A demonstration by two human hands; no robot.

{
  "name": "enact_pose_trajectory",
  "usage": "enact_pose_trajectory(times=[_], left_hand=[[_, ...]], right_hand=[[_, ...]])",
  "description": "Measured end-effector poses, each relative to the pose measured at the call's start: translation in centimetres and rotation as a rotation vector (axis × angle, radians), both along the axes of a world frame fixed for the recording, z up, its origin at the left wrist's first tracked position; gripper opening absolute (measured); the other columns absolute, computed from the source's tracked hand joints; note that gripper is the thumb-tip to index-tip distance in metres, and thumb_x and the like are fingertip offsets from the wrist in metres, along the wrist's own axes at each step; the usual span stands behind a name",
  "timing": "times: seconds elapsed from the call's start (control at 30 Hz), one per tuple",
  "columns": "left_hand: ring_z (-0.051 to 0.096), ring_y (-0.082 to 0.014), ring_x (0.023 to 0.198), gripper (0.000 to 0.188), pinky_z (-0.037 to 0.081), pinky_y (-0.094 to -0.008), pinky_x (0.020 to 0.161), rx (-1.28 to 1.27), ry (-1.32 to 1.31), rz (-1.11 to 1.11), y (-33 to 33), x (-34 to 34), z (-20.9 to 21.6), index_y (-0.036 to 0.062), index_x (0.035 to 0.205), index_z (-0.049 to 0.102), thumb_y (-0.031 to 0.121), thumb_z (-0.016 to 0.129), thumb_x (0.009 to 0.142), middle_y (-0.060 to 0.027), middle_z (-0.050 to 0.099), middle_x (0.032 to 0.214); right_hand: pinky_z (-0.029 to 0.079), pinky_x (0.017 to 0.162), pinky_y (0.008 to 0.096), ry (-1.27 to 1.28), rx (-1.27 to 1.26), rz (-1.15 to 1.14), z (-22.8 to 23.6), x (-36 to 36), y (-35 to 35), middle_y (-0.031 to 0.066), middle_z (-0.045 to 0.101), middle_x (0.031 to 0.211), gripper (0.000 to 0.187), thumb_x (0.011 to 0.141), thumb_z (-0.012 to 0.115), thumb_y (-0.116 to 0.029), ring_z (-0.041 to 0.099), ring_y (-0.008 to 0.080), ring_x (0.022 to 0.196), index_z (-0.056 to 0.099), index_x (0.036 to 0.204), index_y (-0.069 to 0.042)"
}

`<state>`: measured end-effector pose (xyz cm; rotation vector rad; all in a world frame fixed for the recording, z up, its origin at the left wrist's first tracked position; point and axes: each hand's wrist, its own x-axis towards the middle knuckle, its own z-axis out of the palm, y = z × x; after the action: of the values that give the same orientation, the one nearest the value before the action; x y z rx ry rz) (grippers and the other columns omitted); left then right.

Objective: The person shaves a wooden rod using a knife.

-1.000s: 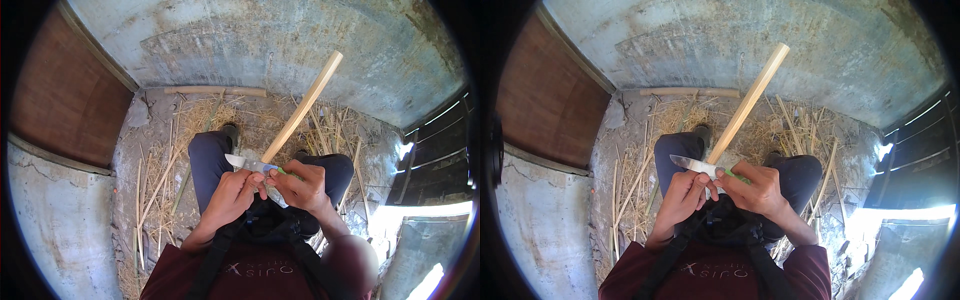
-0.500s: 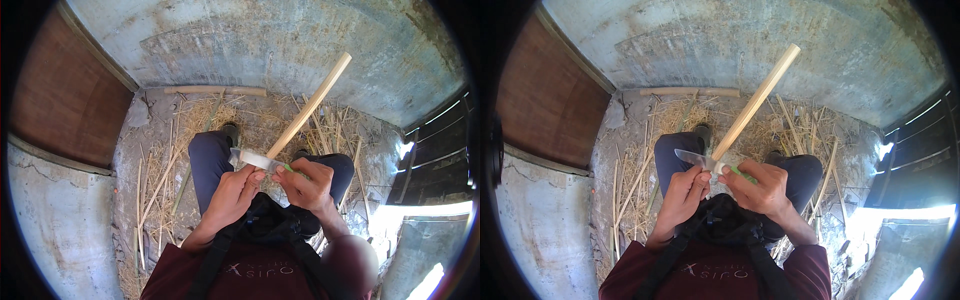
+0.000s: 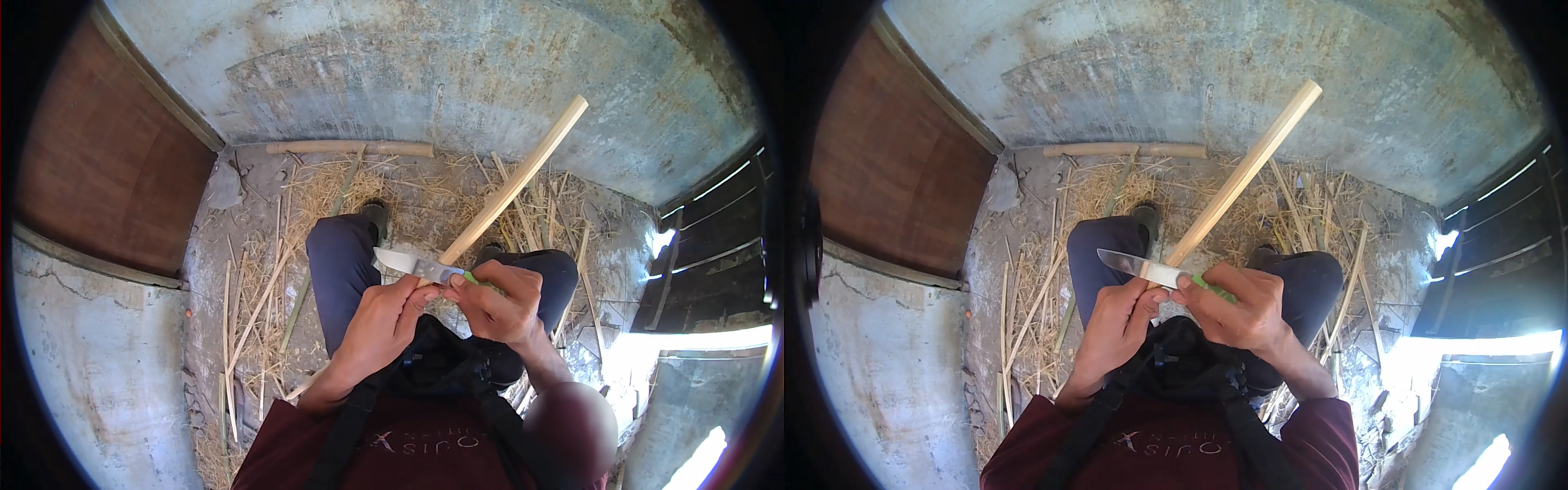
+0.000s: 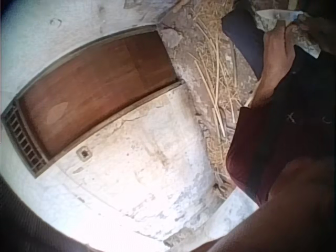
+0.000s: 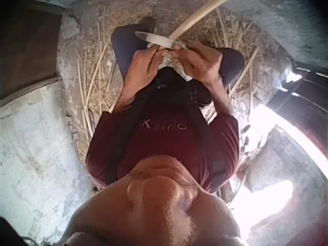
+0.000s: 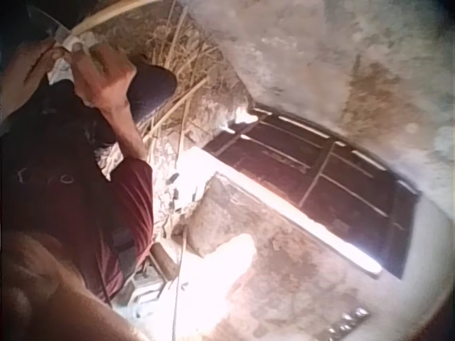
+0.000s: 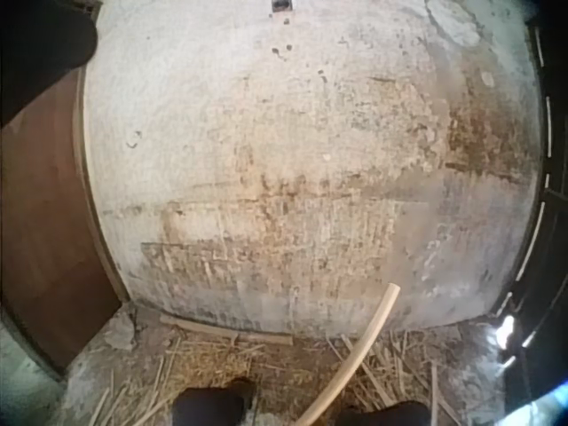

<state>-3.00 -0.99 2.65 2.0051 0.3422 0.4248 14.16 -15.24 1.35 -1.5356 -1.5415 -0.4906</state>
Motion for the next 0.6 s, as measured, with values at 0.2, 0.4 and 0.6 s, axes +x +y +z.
enact_pose_trajectory(times=[0.2, 0.4, 0.6], left_hand=[[0.071, -0.0468, 0.077, 0.020, 0.052, -0.0480, 0.064, 0.052, 0.026, -0.016, -0.2, -0.3, -0.1, -0.0032, 0.116, 0.064, 0.016, 0.062, 0.112, -0.0241, 0.068, 0.078], [0.072, -0.0458, 0.075, 0.021, 0.052, -0.0483, 0.063, -0.002, 0.017, -0.017, -0.5, -0.1, 0.0, -0.0005, 0.123, 0.062, 0.018, 0.060, 0.113, -0.0225, 0.068, 0.078], [0.071, -0.0438, 0.070, 0.021, 0.052, -0.0468, 0.060, 0.020, -0.013, -0.007, -0.4, -0.4, -0.2, -0.0003, 0.123, 0.063, 0.018, 0.060, 0.113, -0.0212, 0.066, 0.075]], right_hand=[[0.043, 0.044, 0.0310, -0.022, 0.041, 0.006, -0.1, 0.1, 0.2, 0.0002, 0.062, 0.076, 0.033, 0.077, 0.096, -0.016, 0.059, 0.0157, 0.051, 0.081, 0.107, -0.015], [0.044, 0.046, 0.0290, -0.063, 0.064, -0.029, 0.3, 1.0, -0.1, 0.0030, 0.065, 0.072, 0.037, 0.073, 0.098, -0.016, 0.060, 0.0166, 0.051, 0.080, 0.105, -0.014], [0.041, 0.044, 0.0296, -0.103, 0.110, -0.024, 0.1, 1.3, 0.1, 0.0013, 0.064, 0.075, 0.037, 0.077, 0.097, -0.018, 0.058, 0.0147, 0.052, 0.078, 0.108, -0.016]])
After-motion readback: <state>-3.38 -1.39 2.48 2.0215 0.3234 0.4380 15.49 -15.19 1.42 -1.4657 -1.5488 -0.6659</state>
